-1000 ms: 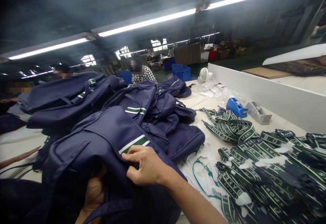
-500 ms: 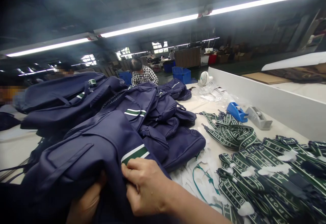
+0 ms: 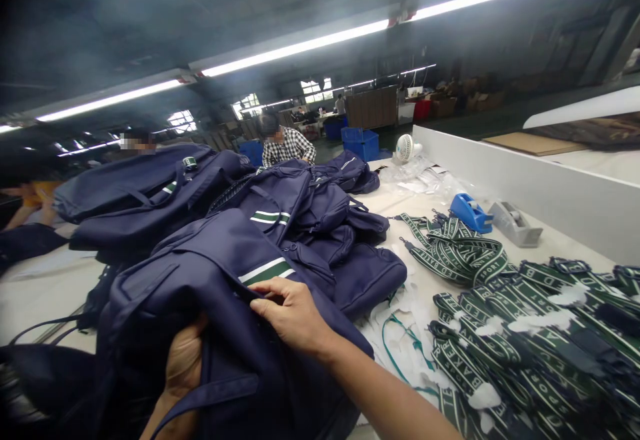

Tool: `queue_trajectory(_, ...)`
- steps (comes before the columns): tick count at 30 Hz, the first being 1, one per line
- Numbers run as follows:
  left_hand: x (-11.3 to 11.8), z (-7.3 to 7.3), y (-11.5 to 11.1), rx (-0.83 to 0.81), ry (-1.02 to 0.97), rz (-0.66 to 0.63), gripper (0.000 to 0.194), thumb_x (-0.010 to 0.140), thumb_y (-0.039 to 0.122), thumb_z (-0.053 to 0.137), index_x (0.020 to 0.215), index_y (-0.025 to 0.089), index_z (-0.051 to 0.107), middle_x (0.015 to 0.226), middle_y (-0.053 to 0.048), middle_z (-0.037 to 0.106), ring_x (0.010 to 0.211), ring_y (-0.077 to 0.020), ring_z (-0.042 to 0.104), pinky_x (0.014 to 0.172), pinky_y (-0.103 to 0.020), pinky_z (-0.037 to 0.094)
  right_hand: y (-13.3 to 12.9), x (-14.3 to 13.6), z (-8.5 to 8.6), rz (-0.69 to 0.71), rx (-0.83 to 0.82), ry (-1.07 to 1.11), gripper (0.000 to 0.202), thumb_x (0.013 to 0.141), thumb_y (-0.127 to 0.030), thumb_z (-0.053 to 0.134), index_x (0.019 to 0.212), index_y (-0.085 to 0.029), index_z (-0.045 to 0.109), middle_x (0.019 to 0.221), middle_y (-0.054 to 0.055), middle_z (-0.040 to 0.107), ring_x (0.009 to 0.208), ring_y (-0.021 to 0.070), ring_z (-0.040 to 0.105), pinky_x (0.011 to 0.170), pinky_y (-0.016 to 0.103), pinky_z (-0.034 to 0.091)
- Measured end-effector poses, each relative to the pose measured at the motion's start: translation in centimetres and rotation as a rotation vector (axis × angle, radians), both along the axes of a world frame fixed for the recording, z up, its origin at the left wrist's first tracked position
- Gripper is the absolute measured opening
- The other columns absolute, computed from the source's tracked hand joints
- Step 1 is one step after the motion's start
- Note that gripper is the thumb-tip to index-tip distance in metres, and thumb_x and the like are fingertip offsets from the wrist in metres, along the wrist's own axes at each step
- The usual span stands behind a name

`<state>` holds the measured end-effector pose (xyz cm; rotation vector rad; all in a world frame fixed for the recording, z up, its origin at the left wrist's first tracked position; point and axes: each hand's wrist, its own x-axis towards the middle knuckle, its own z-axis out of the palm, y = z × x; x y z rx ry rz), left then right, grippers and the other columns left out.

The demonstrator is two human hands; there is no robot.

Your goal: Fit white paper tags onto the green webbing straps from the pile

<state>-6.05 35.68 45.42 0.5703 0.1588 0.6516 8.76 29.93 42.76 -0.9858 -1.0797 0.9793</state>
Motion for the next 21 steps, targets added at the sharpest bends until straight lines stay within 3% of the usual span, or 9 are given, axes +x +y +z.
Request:
queue_trajectory(5,0.1,-0.6,0.0,0.044,-0.111,-0.191,0.051,0.099,0.021,0.025,0.148,0.021,0.038,0.143,-0.011,0.052,0.139,-0.0266,0.038,0.120,-0.047,0.013,0.6,0.2,-0.7,0.022,-0.014,0.086,0.026,0.078,-0.026,0.069,0.101,-0.019,0.077,0.081,0.001,0.063,0.072,0.0129,0.053,0.071,0.027,0.042)
queue_trajectory(10,-0.3,-1.9,0.2,0.011,-0.104,-0.152,0.050,0.100,0.022,0.022,0.146,0.020,0.042,0.142,-0.012,0.053,0.138,-0.0278,0.039,0.120,-0.049,0.014,0.6,0.8,-1.0,0.030,0.085,0.050,0.023,0.079,-0.026,0.069,0.099,-0.022,0.079,0.084,0.001,0.061,0.082,0.0157,0.055,0.079,0.030,0.041)
queue_trajectory(13,-0.4,-2.3,0.1,-0.014,-0.021,0.000,0.047,0.100,0.020,0.027,0.142,0.022,0.049,0.138,-0.011,0.057,0.136,-0.0281,0.043,0.120,-0.048,0.019,0.1,0.9,-0.9,0.001,0.110,0.023,0.023,0.081,-0.026,0.067,0.101,-0.022,0.078,0.085,0.002,0.062,0.084,0.0165,0.056,0.081,0.030,0.042)
queue_trajectory(18,0.1,-1.5,-0.9,-0.051,0.320,0.510,0.053,0.091,0.004,0.047,0.137,0.030,0.055,0.128,-0.005,0.067,0.125,-0.0261,0.057,0.114,-0.045,0.037,-0.4,1.0,-1.1,-0.022,0.170,-0.067,0.024,0.082,-0.024,0.066,0.104,-0.023,0.077,0.086,0.002,0.063,0.082,0.0157,0.058,0.076,0.028,0.045)
queue_trajectory(21,0.5,-0.8,-1.4,-0.053,0.449,0.614,0.053,0.086,0.004,0.057,0.134,0.027,0.057,0.124,-0.006,0.070,0.118,-0.0271,0.062,0.107,-0.044,0.046,-0.5,1.1,-1.0,-0.017,0.221,-0.118,0.026,0.083,-0.021,0.064,0.105,-0.022,0.077,0.087,0.003,0.064,0.082,0.0156,0.060,0.076,0.028,0.046)
